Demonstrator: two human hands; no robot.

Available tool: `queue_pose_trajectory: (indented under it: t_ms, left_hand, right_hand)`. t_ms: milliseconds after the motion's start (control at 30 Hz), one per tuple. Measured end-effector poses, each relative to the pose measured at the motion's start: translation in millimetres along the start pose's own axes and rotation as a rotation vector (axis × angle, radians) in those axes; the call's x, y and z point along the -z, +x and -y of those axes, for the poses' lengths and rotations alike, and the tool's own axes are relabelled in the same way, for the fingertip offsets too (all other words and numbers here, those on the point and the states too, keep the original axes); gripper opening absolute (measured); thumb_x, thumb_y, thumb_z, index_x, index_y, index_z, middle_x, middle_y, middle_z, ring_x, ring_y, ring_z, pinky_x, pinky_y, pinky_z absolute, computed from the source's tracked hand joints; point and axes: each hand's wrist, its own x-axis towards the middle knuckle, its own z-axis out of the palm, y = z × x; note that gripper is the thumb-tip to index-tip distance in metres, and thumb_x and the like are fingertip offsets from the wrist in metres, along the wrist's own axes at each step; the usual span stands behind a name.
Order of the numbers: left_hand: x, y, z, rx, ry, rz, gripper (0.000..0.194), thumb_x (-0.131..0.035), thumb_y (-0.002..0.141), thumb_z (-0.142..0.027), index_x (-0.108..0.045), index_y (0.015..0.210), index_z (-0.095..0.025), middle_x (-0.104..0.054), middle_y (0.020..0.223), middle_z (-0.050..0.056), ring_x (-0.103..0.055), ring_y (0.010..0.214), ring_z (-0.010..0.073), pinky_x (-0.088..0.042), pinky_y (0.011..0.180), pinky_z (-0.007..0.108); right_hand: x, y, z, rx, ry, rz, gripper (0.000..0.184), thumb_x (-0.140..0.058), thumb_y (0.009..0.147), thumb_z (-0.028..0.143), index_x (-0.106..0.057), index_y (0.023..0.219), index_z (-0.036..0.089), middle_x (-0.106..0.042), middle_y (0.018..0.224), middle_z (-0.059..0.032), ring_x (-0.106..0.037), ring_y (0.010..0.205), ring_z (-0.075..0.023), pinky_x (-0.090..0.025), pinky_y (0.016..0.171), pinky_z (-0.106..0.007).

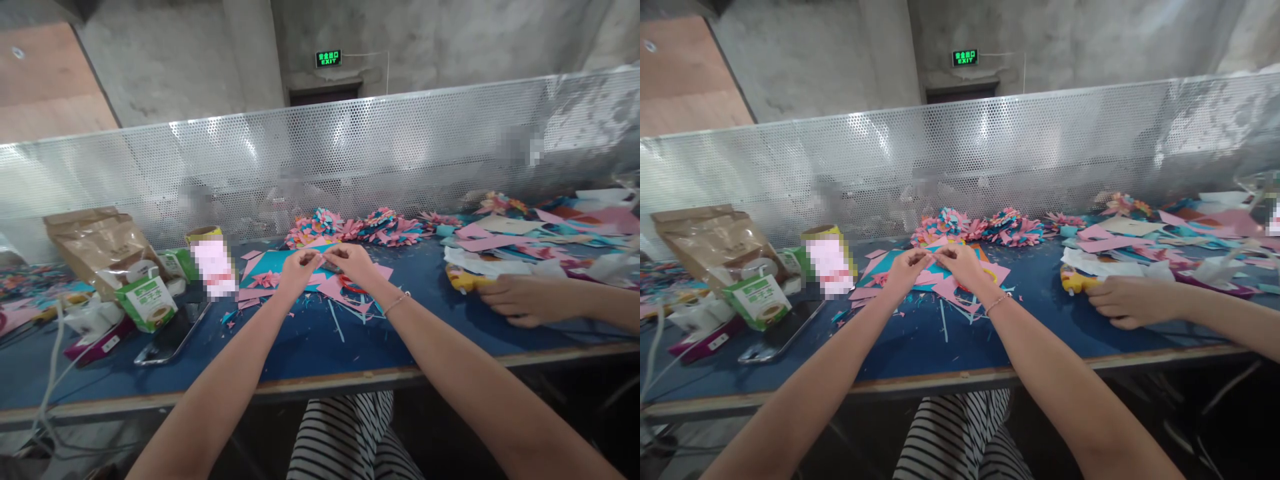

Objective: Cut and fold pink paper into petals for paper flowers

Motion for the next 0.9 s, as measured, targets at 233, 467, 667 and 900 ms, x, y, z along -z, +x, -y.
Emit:
queue_pose_trajectory:
  t_ms: [233, 467, 667, 900]
  left_hand:
    - [-1.2, 0.3, 4.1, 0.108, -0.101, 0.015, 0.023, -0.066, 0.059, -0.033, -0.062, 0.072, -0.014, -0.062, 0.066, 0.003, -0.057, 0.062, 0.0146, -0.045, 0.059, 0.027]
    - [-1.4, 1.5, 6.6, 0.091, -0.079, 0.078, 0.021, -0.062, 0.063, -0.033, -0.058, 0.071, -0.014, -0.057, 0.062, 0.001, -0.053, 0.058, 0.0116, -0.044, 0.057, 0.026]
    - [-0.1, 2.2, 7.4, 0.085, -0.096, 0.099, 0.02, -0.061, 0.064, -0.032, -0.055, 0.072, -0.014, -0.055, 0.065, 0.001, -0.052, 0.058, 0.0106, -0.044, 0.056, 0.025]
    - [-0.5, 2.1, 7.7, 0.109, -0.137, 0.088, 0.017, -0.062, 0.061, -0.028, -0.057, 0.066, -0.013, -0.054, 0.059, -0.001, -0.05, 0.054, 0.0094, -0.043, 0.057, 0.025]
  right_hand:
    - [-1.6, 0.7, -1.5, -0.042, 0.035, -0.009, 0.017, -0.054, 0.07, 0.029, -0.062, 0.067, 0.016, -0.061, 0.061, -0.0025, -0.054, 0.056, -0.012, -0.041, 0.052, -0.023]
    - [-4.0, 0.0, -6.4, -0.026, 0.006, 0.079, 0.025, -0.053, 0.071, 0.038, -0.058, 0.069, 0.014, -0.056, 0.061, -0.0011, -0.047, 0.055, -0.0101, -0.037, 0.051, -0.022]
    - [-2.7, -0.8, -5.5, 0.006, 0.05, 0.116, 0.029, -0.052, 0.072, 0.042, -0.055, 0.063, 0.015, -0.05, 0.056, 0.0009, -0.041, 0.051, -0.0081, -0.034, 0.049, -0.021]
    - [-3.4, -1.5, -4.5, -0.081, 0.065, 0.038, 0.026, -0.06, 0.065, 0.039, -0.058, 0.059, 0.014, -0.053, 0.053, -0.0003, -0.044, 0.05, -0.0087, -0.035, 0.047, -0.022]
